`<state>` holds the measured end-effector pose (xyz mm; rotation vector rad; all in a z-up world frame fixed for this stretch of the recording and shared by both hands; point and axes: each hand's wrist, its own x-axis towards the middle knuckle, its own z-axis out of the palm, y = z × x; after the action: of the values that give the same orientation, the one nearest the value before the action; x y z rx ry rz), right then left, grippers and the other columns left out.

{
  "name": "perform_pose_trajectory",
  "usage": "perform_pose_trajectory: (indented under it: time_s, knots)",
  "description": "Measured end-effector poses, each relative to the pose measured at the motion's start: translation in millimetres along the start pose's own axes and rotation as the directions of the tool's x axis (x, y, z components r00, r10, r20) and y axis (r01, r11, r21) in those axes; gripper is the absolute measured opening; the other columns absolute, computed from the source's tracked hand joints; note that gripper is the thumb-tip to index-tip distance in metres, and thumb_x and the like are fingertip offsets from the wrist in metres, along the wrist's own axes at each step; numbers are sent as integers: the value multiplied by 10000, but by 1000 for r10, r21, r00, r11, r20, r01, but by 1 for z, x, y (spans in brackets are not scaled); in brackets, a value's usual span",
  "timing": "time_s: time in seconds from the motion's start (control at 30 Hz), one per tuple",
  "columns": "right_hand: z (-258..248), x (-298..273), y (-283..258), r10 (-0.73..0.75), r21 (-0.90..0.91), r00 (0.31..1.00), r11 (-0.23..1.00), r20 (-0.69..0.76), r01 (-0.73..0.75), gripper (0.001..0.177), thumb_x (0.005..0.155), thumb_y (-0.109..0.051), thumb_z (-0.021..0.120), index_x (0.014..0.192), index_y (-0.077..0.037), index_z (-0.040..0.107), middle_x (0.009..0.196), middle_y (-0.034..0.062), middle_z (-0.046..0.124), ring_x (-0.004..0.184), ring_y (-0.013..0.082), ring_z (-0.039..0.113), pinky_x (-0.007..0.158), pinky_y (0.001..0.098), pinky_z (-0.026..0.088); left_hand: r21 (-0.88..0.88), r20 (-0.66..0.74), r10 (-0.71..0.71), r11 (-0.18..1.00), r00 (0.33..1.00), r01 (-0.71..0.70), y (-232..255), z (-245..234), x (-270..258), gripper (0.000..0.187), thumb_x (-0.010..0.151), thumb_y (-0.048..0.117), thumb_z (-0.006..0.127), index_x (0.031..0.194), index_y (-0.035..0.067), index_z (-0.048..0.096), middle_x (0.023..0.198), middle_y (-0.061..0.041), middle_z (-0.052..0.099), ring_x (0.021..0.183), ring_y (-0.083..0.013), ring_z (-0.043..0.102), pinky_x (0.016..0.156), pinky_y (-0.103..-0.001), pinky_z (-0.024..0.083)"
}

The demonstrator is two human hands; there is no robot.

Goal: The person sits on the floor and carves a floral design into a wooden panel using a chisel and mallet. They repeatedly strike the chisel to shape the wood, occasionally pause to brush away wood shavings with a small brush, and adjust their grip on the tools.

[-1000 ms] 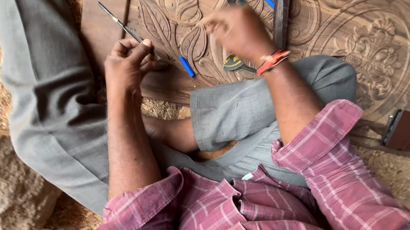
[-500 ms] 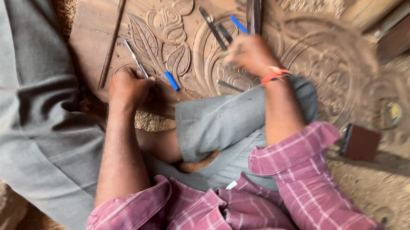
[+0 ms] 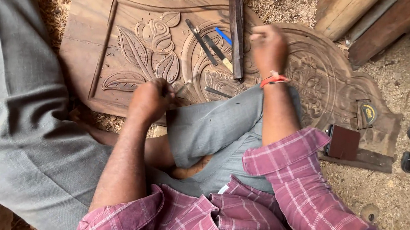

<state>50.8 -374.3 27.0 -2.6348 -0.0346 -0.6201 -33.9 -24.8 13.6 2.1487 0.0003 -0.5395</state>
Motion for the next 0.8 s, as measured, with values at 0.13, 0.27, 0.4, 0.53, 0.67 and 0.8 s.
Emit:
perform_pose_trajectory:
  time_s: [0.13,0.27,0.4,0.53,0.67,0.8]
  knots:
    - [34,-22,-55,-201,129,917,978,345,166,113,764,-105,803,871,-141,818,869,119,763,818,307,727,721,413,560,133,-55,54,990,997,-46,5,19,9,315,792,270,820,1004,65,711,959,-198,727,925,-389,693,781,-491,545]
    - [37,-23,-79,22,76,852,994,524,-73,148,893,-252,736,954,-134,799,883,122,757,837,321,722,743,441,554,-16,-161,88,996,983,-92,5,36,7,153,905,187,727,1010,77,713,938,-153,756,894,-321,724,781,-437,554]
    - [49,-31,-75,-29,295,805,938,592,-183,254,889,-340,732,989,-108,763,874,82,759,819,251,740,722,389,569,-265,-206,27,961,978,-83,0,41,14,154,962,152,715,1058,44,662,933,-89,767,844,-181,731,760,-333,558]
    - [66,-34,-64,-136,441,696,853,705,-280,299,939,-383,726,970,-89,768,763,39,751,698,173,701,658,348,542,-421,-170,1,904,986,-73,-2,44,17,173,965,108,706,1104,37,630,942,-62,753,836,-129,703,738,-308,577]
    - [72,-34,-74,4,371,621,798,784,-475,263,887,-323,751,857,-62,735,661,30,717,540,102,673,532,292,539,-241,-224,66,963,972,-121,-2,53,13,185,960,132,736,1080,29,639,911,-114,740,797,-205,694,724,-358,562]
    - [76,-36,-71,-69,408,500,679,863,-610,272,887,-274,768,787,-36,684,634,51,675,512,102,618,474,292,487,132,-209,249,965,946,-225,-11,68,19,195,951,189,726,1053,51,633,832,-202,691,716,-386,659,612,-494,500]
